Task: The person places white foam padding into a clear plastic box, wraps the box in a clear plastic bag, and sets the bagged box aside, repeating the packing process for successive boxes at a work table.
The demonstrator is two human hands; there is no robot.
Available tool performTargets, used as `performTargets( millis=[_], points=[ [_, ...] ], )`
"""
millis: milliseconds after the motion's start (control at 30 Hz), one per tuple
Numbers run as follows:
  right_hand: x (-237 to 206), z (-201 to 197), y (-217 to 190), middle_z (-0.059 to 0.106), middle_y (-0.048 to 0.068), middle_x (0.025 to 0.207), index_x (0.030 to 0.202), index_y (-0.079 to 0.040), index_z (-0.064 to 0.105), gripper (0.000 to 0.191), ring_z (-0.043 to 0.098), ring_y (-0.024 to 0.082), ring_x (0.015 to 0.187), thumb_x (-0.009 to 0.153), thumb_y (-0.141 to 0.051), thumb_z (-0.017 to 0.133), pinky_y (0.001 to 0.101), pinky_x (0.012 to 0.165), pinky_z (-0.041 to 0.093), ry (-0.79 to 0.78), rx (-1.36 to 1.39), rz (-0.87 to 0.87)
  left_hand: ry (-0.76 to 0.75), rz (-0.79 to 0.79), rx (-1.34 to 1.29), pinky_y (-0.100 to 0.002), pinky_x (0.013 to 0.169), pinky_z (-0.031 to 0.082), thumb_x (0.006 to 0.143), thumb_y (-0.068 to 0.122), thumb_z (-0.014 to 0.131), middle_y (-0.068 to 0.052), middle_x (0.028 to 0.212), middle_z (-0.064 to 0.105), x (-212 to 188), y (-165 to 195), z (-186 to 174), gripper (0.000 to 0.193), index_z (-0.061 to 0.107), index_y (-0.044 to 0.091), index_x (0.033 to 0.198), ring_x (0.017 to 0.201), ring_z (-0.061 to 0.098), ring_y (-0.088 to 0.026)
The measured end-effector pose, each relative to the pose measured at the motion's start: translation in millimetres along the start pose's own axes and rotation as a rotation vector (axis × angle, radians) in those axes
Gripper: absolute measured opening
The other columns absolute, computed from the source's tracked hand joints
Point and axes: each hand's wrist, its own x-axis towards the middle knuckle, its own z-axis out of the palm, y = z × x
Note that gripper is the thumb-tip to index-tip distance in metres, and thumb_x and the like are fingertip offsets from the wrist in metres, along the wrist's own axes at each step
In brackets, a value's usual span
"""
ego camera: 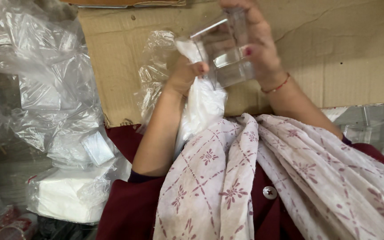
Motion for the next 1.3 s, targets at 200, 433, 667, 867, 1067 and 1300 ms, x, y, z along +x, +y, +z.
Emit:
performTargets(
  millis=[200,433,667,867,1067,1300],
  points=[
    [-10.5,5.5,-8.0,0.044,0.004,0.147,0.151,-0.007,0.043,0.071,0.051,0.018,0.131,0.092,-0.031,0.074,0.0359,0.111,0.053,-0.009,-0.187,0.067,-0.043,-0.011,0.073,-0.033,0.078,0.055,0.074,0.017,0.088,-0.016,0.108,0.067,-8.4,17.6,18.7,0.082,0.049,-0.006,0.142,0.090,0.065,-0.021],
    [-8.0,-8.2,-4.8,0.048,0.008,0.149,0.154,-0.008,0.045,0.076,0.053,0.020,0.133,0.089,-0.029,0.077,0.0374,0.112,0.052,-0.021,-0.078,0.062,-0.154,0.116,0.002,-0.032,0.105,0.055,0.070,0.023,0.094,-0.008,0.134,0.063,-19.0,34.3,40.8,0.106,0.032,0.003,0.153,0.121,0.064,-0.017],
    [-8.1,-22.7,0.9,0.048,0.010,0.152,0.152,-0.006,0.046,0.068,0.057,0.023,0.130,0.094,-0.025,0.078,0.0438,0.115,0.056,-0.094,0.061,0.084,-0.068,-0.064,0.029,-0.034,0.080,0.059,0.081,0.014,0.095,-0.012,0.101,0.069,-6.5,7.5,3.3,0.077,0.050,-0.019,0.136,0.088,0.069,-0.019],
    [-12.4,-14.2,6.2,0.045,0.010,0.157,0.158,-0.009,0.040,0.076,0.056,0.023,0.131,0.097,-0.037,0.076,0.0398,0.111,0.052,-0.034,-0.059,0.080,-0.014,0.024,0.108,-0.029,0.075,0.058,0.075,0.015,0.087,-0.007,0.097,0.069,-12.6,18.8,19.3,0.080,0.050,-0.005,0.144,0.083,0.067,-0.015],
    [-9.0,-8.5,5.5,0.045,0.010,0.155,0.158,-0.009,0.038,0.080,0.056,0.024,0.130,0.095,-0.042,0.075,0.0400,0.113,0.052,-0.022,-0.080,0.123,-0.057,0.037,0.099,-0.031,0.086,0.060,0.073,0.017,0.087,-0.012,0.120,0.066,-27.1,48.2,54.3,0.093,0.041,-0.003,0.152,0.098,0.068,-0.017],
    [-5.5,-8.0,4.8,0.044,0.010,0.156,0.159,-0.009,0.036,0.083,0.053,0.024,0.134,0.095,-0.044,0.074,0.0395,0.115,0.048,-0.019,-0.088,0.121,-0.186,0.171,0.039,-0.040,0.123,0.046,0.076,0.018,0.088,-0.022,0.144,0.061,-30.9,64.7,75.4,0.104,0.028,0.002,0.160,0.137,0.060,-0.029]
  ],
)
